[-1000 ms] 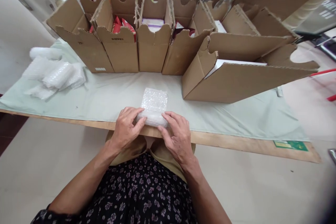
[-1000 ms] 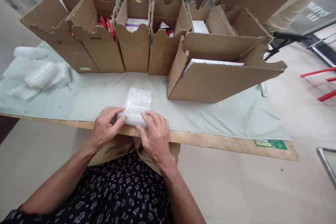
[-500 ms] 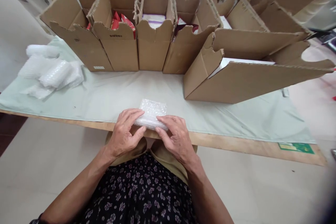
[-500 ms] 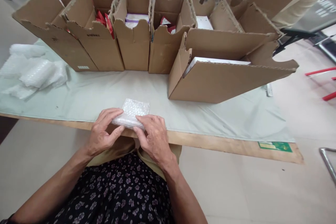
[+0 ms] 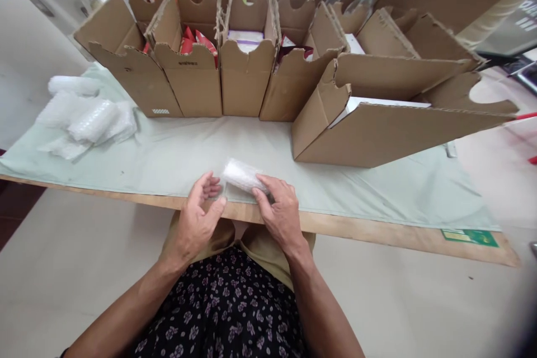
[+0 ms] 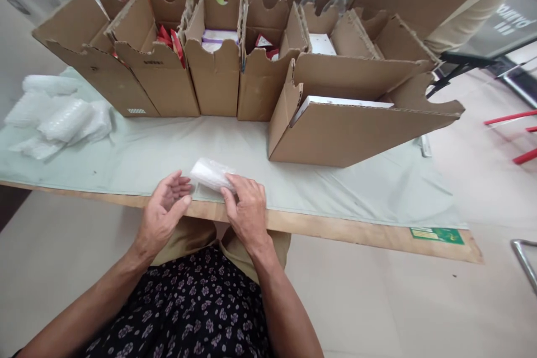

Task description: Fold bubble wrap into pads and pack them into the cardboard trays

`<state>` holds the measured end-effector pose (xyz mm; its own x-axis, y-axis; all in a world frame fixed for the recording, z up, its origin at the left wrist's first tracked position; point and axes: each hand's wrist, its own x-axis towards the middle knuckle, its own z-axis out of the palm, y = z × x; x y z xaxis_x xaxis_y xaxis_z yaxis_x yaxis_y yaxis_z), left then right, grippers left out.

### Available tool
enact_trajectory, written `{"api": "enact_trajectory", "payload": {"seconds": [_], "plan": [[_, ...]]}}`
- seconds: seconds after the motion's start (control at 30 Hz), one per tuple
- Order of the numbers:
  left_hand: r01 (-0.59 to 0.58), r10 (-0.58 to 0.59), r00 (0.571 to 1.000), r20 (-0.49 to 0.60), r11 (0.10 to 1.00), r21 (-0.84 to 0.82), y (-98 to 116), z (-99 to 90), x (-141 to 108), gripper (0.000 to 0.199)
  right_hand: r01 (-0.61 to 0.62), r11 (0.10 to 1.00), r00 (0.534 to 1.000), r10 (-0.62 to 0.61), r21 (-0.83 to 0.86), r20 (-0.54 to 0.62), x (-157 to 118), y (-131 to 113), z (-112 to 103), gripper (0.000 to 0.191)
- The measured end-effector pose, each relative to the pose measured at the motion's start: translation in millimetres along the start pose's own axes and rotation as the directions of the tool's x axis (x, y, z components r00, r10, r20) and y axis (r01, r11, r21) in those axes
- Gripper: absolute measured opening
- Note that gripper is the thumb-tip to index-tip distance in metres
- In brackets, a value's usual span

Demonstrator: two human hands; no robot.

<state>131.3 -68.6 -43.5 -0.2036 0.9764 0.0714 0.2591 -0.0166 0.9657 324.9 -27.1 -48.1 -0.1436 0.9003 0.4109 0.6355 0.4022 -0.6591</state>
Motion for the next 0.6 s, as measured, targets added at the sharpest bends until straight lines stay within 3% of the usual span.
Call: {"api": "enact_trajectory", "payload": {"seconds": [0.13,0.27,0.33,0.4,0.53,0.6], "plan": [[0.148,-0.079,0.975,0.208,0.928,-0.341,8.9,8.2,-6.2,0.053,-0.136,0.961,0.991,0.128,0.240,0.049,-10.9,-15.7,-4.8,0.024],[0.243,-0.106,0.950,0.295,0.844,-0.478,20.1,12.9,-3.0,0.044,-0.147,0.937,0.980,0.094,0.317,0.178,-21.9,-26.1,-11.5,0.023],[0.266,-0.131,0.938,0.322,0.867,-0.421,25.4,10.4,-4.6,0.047,-0.158,0.926,0.977,0.097,0.344,0.188,-24.8,-24.3,-19.1,0.027],[0.240,-0.130,0.924,0.360,0.929,-0.282,29.7,6.7,-8.4,0.051,-0.184,0.904,0.974,0.114,0.387,0.197,-25.5,-19.8,-29.5,0.044],[0.048,-0.036,0.894,0.446,0.999,-0.014,32.0,5.1,-17.9,0.077,-0.229,0.852,0.936,0.060,0.471,0.346,-23.4,-13.2,-51.0,0.086],[-0.055,0.026,0.875,0.484,0.997,0.045,29.8,8.1,-21.2,0.085,-0.254,0.841,0.904,0.030,0.478,0.427,-22.7,-13.1,-58.6,0.094]]}}
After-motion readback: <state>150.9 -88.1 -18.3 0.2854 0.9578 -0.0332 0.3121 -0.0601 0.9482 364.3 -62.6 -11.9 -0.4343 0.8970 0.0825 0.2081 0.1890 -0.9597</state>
